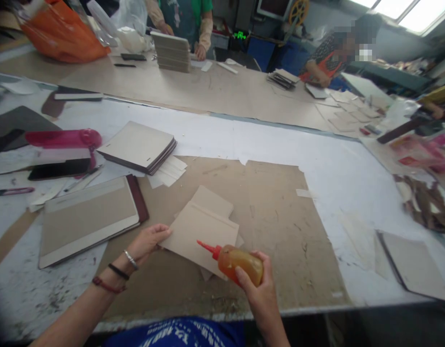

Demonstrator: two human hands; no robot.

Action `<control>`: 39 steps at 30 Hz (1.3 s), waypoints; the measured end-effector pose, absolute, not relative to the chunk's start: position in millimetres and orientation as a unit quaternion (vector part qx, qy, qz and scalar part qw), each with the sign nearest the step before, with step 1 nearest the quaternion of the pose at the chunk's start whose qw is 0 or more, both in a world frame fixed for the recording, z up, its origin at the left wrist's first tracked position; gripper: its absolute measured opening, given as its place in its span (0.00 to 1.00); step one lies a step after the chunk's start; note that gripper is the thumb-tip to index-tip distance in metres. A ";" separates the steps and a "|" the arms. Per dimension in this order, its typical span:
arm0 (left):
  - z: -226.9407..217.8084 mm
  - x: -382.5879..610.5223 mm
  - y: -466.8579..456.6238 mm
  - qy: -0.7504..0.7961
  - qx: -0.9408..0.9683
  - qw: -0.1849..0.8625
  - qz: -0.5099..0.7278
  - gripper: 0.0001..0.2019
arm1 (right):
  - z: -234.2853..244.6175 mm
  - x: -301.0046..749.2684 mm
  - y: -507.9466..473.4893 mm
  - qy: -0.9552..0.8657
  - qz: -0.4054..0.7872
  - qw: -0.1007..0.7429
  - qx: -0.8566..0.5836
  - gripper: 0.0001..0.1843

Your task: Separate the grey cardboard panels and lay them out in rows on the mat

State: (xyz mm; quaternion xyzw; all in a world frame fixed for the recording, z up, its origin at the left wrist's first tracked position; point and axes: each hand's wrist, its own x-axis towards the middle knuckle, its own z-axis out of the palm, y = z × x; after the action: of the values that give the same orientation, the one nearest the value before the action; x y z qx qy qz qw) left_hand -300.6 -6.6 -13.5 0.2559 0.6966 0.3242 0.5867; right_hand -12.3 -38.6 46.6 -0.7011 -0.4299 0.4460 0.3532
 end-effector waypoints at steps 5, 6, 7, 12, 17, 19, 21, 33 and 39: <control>-10.5 -292.2 -17.5 0.664 0.176 0.647 0.332 0.19 | 27.7 -44.1 -11.3 -0.558 0.426 0.320 -0.637 0.27; -11.6 -292.0 -18.4 0.662 0.167 0.651 0.332 0.18 | 23.3 -49.0 -8.3 -0.579 0.419 0.318 -0.623 0.26; -13.2 -292.2 -19.0 0.660 0.160 0.655 0.332 0.18 | 19.2 -53.3 -5.8 -0.599 0.409 0.319 -0.611 0.24; -22.4 -294.8 -20.5 0.653 0.139 0.665 0.336 0.15 | 7.9 -65.2 4.2 -0.680 0.333 0.315 -0.572 0.21; -24.7 -295.8 -19.5 0.646 0.130 0.673 0.337 0.13 | 10.5 -65.2 6.7 -0.725 0.307 0.303 -0.538 0.19; -23.4 -295.8 -18.8 0.642 0.129 0.678 0.334 0.11 | 12.6 -63.6 2.1 -0.733 0.317 0.293 -0.526 0.19; -21.2 -295.8 -18.2 0.638 0.128 0.684 0.329 0.09 | 14.4 -61.8 -5.6 -0.737 0.333 0.283 -0.516 0.18; 6.1 -293.5 -17.1 0.597 0.171 0.727 0.295 0.20 | 33.5 -23.4 -53.7 -0.403 0.606 0.326 -0.604 0.29; 29.9 -282.4 10.3 0.566 0.221 0.735 0.302 0.24 | 43.1 21.3 -67.4 -0.207 0.657 0.487 -0.537 0.34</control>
State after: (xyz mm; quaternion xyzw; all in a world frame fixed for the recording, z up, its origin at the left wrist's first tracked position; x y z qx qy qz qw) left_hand -282.4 10.3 29.9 0.2211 0.5657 0.3022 0.7347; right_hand 21.3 -67.4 43.1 -0.5373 -0.2072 0.6567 0.4869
